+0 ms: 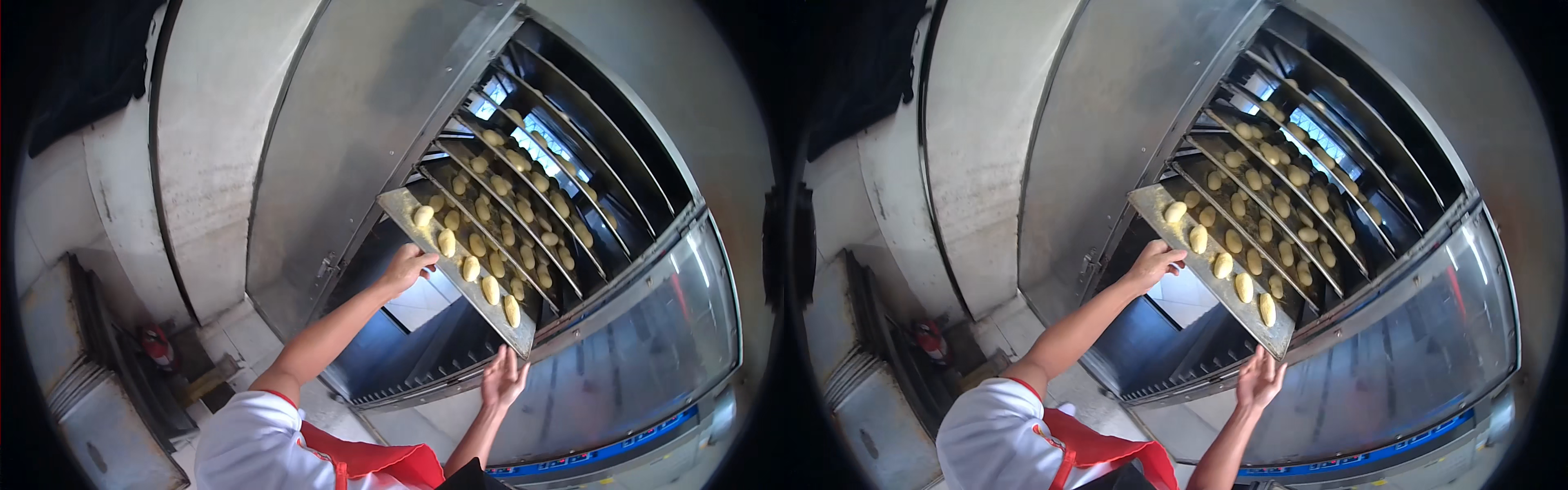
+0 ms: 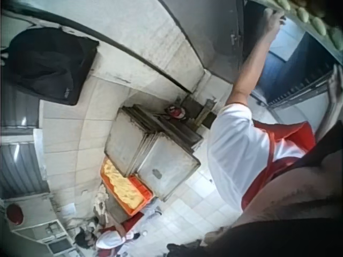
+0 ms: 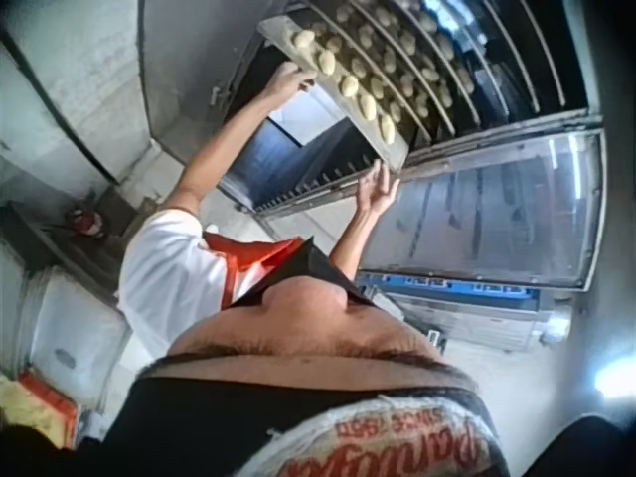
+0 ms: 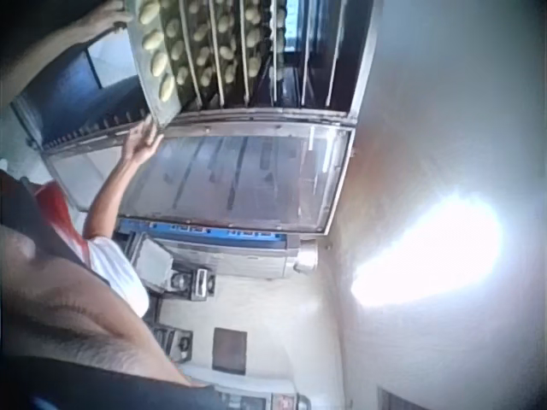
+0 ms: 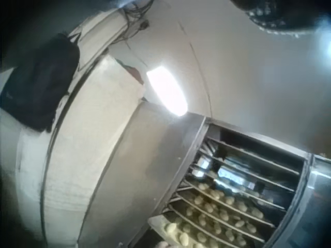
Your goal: The person coats pieces of dough in cornmeal from a red bin, arranges them onto a metal tray, and then places the loaded tray into an industrial oven rack.
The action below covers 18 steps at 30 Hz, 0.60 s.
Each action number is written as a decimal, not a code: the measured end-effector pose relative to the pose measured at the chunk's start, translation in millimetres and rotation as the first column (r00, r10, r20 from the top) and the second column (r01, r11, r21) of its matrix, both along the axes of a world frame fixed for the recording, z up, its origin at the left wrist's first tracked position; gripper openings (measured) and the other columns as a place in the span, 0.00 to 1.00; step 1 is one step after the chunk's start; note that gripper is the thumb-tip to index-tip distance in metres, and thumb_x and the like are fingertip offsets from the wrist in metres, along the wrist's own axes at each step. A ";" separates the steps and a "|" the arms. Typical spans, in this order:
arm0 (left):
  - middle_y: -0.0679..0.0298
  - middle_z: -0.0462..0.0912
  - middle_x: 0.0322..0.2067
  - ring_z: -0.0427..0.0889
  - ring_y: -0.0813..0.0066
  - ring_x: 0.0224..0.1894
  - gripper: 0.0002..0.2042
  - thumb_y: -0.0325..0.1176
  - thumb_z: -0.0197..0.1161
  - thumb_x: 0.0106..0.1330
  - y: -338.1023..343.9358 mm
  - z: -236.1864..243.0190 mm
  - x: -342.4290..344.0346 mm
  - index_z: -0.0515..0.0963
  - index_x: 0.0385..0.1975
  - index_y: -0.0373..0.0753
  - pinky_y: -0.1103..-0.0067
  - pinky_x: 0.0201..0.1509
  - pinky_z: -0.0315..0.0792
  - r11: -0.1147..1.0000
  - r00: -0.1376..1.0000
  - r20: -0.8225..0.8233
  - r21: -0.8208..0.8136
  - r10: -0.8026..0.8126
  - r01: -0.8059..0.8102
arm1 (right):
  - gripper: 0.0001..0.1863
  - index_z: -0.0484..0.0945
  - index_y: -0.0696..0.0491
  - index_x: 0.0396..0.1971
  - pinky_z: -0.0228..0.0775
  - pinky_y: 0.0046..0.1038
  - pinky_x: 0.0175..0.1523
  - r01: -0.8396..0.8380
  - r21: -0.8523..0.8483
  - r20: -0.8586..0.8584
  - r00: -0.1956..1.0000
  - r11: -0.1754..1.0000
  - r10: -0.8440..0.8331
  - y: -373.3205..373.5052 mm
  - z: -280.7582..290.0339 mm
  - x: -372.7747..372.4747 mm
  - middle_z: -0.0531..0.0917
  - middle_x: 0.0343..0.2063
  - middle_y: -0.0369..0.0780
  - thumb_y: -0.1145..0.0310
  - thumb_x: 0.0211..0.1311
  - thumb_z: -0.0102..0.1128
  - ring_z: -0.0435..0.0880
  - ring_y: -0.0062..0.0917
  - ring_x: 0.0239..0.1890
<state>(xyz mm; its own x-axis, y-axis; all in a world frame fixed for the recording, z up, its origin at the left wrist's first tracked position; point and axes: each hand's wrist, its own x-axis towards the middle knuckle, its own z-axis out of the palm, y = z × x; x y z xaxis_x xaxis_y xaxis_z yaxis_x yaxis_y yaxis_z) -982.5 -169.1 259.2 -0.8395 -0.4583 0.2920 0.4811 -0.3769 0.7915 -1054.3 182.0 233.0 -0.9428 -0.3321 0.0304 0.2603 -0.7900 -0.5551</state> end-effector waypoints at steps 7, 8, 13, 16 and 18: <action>0.65 0.79 0.33 0.79 0.79 0.33 0.16 0.42 0.62 0.67 -3.1 -16.0 -80.7 0.78 0.38 0.33 0.79 0.34 0.76 0.990 0.996 -0.083 -0.138 0.008 -0.019 | 0.24 0.75 0.51 0.52 0.77 0.33 0.37 0.037 0.227 0.314 0.943 0.973 -0.109 43.1 -95.6 60.6 0.83 0.40 0.42 0.50 0.65 0.55 0.84 0.29 0.34; 0.65 0.79 0.33 0.79 0.79 0.33 0.16 0.42 0.62 0.67 -2.4 -16.5 -88.6 0.78 0.38 0.33 0.79 0.34 0.76 0.991 0.996 -0.086 -0.135 -0.001 -0.011 | 0.23 0.76 0.51 0.52 0.76 0.32 0.37 0.036 0.249 0.312 0.943 0.968 -0.116 53.6 -107.7 69.5 0.83 0.40 0.41 0.51 0.65 0.55 0.83 0.29 0.34; 0.61 0.81 0.27 0.81 0.78 0.26 0.13 0.38 0.64 0.66 13.4 -4.1 -111.0 0.78 0.38 0.32 0.78 0.24 0.76 0.980 0.987 0.089 -0.157 0.135 -0.120 | 0.19 0.78 0.48 0.48 0.71 0.30 0.37 0.013 0.541 0.265 0.946 0.841 -0.185 105.1 -137.7 114.1 0.82 0.38 0.37 0.54 0.62 0.59 0.79 0.25 0.33; 0.58 0.83 0.27 0.82 0.74 0.23 0.14 0.37 0.66 0.63 1.7 -23.9 -90.9 0.77 0.42 0.35 0.73 0.27 0.77 0.808 0.844 0.194 -0.455 0.500 -0.374 | 0.20 0.78 0.47 0.49 0.68 0.29 0.39 -0.055 0.575 0.243 0.964 0.816 -0.106 99.7 -140.9 139.8 0.81 0.38 0.35 0.55 0.60 0.61 0.77 0.24 0.35; 0.58 0.84 0.25 0.82 0.74 0.22 0.15 0.35 0.69 0.59 18.1 -66.5 -44.4 0.77 0.43 0.36 0.71 0.27 0.75 0.745 0.819 0.197 -0.565 0.540 -0.355 | 0.21 0.77 0.47 0.51 0.67 0.28 0.40 -0.081 0.617 0.195 0.979 0.783 -0.052 93.5 -148.5 162.0 0.80 0.39 0.34 0.55 0.59 0.61 0.76 0.24 0.36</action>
<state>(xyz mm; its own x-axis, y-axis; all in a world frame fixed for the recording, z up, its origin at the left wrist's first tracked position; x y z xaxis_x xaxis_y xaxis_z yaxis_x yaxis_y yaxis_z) -1026.9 -151.0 192.7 -0.6563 -0.6798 0.3274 0.1703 0.2892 0.9420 -892.2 275.5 84.5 -0.9020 -0.2298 -0.3656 0.4218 -0.2881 -0.8597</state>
